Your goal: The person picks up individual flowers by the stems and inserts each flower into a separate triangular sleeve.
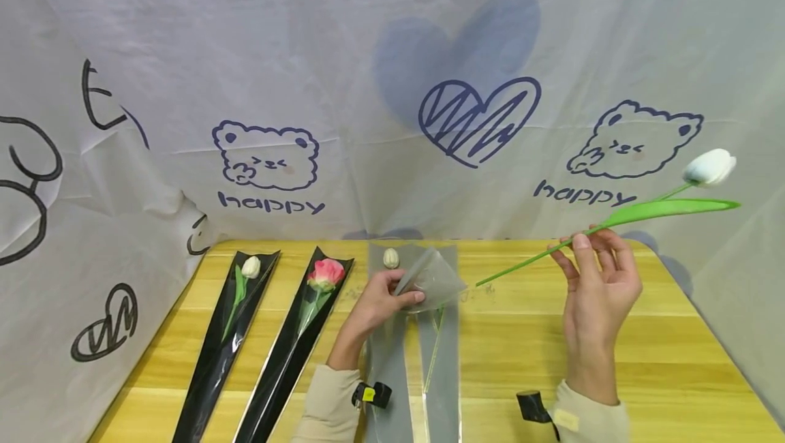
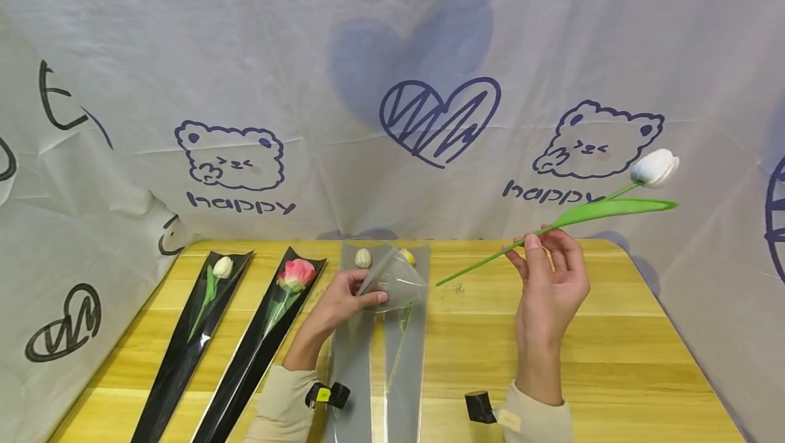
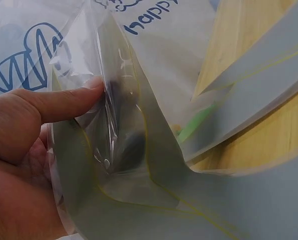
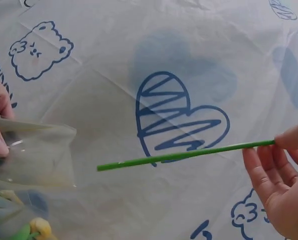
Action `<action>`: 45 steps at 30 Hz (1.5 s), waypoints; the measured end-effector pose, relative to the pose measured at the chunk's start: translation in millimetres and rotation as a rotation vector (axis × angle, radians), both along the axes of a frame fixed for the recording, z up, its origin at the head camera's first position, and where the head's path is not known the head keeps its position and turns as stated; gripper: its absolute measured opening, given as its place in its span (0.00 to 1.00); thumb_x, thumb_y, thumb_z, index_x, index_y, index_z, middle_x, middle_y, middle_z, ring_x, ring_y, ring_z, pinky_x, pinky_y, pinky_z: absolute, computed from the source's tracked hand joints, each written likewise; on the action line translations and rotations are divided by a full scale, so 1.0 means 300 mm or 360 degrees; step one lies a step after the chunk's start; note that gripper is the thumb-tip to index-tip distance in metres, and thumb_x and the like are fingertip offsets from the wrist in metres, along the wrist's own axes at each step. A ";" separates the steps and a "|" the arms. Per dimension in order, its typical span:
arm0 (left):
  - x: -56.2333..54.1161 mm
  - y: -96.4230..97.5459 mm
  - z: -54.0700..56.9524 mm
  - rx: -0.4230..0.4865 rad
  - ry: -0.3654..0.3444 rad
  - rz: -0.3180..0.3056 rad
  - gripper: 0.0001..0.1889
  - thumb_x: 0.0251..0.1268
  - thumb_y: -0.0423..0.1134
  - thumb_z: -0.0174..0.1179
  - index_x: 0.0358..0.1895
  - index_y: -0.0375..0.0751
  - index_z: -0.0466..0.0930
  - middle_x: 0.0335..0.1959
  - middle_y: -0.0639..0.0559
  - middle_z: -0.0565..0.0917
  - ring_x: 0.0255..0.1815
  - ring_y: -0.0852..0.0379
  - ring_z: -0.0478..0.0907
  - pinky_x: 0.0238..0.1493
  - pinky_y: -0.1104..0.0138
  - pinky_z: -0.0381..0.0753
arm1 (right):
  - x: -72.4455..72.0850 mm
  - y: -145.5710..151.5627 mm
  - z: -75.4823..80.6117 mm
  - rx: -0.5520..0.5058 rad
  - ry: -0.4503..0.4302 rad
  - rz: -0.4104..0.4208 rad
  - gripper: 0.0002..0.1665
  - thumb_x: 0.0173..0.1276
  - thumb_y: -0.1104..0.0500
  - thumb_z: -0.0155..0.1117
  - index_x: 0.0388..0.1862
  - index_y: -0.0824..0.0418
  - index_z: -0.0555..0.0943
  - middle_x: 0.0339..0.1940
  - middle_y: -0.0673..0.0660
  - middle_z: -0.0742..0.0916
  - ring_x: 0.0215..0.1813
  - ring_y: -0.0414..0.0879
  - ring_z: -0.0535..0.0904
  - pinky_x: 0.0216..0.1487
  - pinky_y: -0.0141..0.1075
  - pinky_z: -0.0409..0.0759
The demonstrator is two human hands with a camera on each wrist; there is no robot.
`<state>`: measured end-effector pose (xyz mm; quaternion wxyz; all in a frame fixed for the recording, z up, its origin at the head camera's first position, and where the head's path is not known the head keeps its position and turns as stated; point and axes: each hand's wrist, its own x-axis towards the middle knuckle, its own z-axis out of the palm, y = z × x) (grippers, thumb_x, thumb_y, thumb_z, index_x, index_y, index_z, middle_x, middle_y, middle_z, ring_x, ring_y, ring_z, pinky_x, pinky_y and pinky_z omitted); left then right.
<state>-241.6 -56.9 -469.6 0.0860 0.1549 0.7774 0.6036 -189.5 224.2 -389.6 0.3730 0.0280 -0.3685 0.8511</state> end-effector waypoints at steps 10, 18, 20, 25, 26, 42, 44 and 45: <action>0.015 0.015 0.029 0.0027 0.0053 -0.0051 0.09 0.67 0.30 0.69 0.44 0.27 0.84 0.29 0.50 0.80 0.30 0.59 0.74 0.35 0.67 0.74 | -0.025 -0.088 -0.021 0.0263 -0.0052 0.0154 0.13 0.68 0.75 0.66 0.50 0.77 0.77 0.38 0.63 0.82 0.41 0.53 0.86 0.42 0.42 0.86; 0.025 0.029 0.049 0.0068 0.0046 -0.0091 0.09 0.68 0.31 0.68 0.46 0.29 0.84 0.30 0.51 0.82 0.31 0.60 0.76 0.35 0.67 0.76 | -0.033 -0.126 -0.034 0.0444 -0.0199 0.0308 0.12 0.67 0.78 0.65 0.47 0.78 0.76 0.39 0.62 0.83 0.40 0.50 0.88 0.44 0.43 0.86; 0.028 0.031 0.052 0.0087 0.0032 -0.0104 0.09 0.69 0.31 0.67 0.47 0.29 0.84 0.32 0.50 0.83 0.32 0.60 0.77 0.36 0.67 0.77 | -0.033 -0.128 -0.035 0.0486 -0.0213 0.0340 0.13 0.66 0.79 0.65 0.47 0.80 0.75 0.38 0.62 0.84 0.40 0.52 0.89 0.45 0.44 0.86; 0.036 0.035 0.060 0.0126 0.0034 -0.0118 0.11 0.69 0.31 0.67 0.50 0.28 0.83 0.35 0.47 0.85 0.33 0.60 0.78 0.37 0.67 0.78 | -0.030 -0.135 -0.042 0.0678 -0.0289 0.0407 0.14 0.65 0.78 0.67 0.48 0.82 0.75 0.37 0.61 0.87 0.40 0.52 0.89 0.46 0.44 0.86; 0.037 0.037 0.062 0.0128 0.0039 -0.0117 0.12 0.69 0.31 0.67 0.51 0.28 0.83 0.36 0.47 0.85 0.33 0.60 0.78 0.37 0.67 0.78 | -0.029 -0.137 -0.044 0.0737 -0.0319 0.0409 0.14 0.65 0.77 0.68 0.47 0.81 0.76 0.37 0.60 0.88 0.40 0.51 0.89 0.46 0.43 0.86; 0.045 0.048 0.075 0.0233 0.0031 -0.0183 0.15 0.72 0.32 0.64 0.56 0.26 0.81 0.43 0.41 0.86 0.38 0.59 0.79 0.43 0.65 0.78 | -0.022 -0.135 -0.059 0.1365 -0.0495 0.0584 0.13 0.65 0.73 0.71 0.48 0.71 0.84 0.52 0.64 0.87 0.55 0.47 0.82 0.52 0.34 0.83; 0.047 0.045 0.082 0.0229 0.0007 -0.0172 0.16 0.71 0.32 0.65 0.57 0.27 0.81 0.44 0.42 0.86 0.39 0.58 0.79 0.44 0.64 0.78 | -0.021 -0.133 -0.057 0.1419 -0.0502 0.0629 0.13 0.65 0.72 0.71 0.49 0.70 0.85 0.52 0.64 0.87 0.55 0.46 0.82 0.53 0.34 0.83; 0.048 0.044 0.084 0.0224 0.0001 -0.0174 0.16 0.72 0.33 0.65 0.58 0.28 0.81 0.45 0.42 0.86 0.39 0.58 0.79 0.45 0.64 0.78 | -0.021 -0.134 -0.056 0.1450 -0.0509 0.0650 0.13 0.66 0.71 0.71 0.50 0.70 0.85 0.52 0.65 0.87 0.56 0.46 0.82 0.53 0.34 0.83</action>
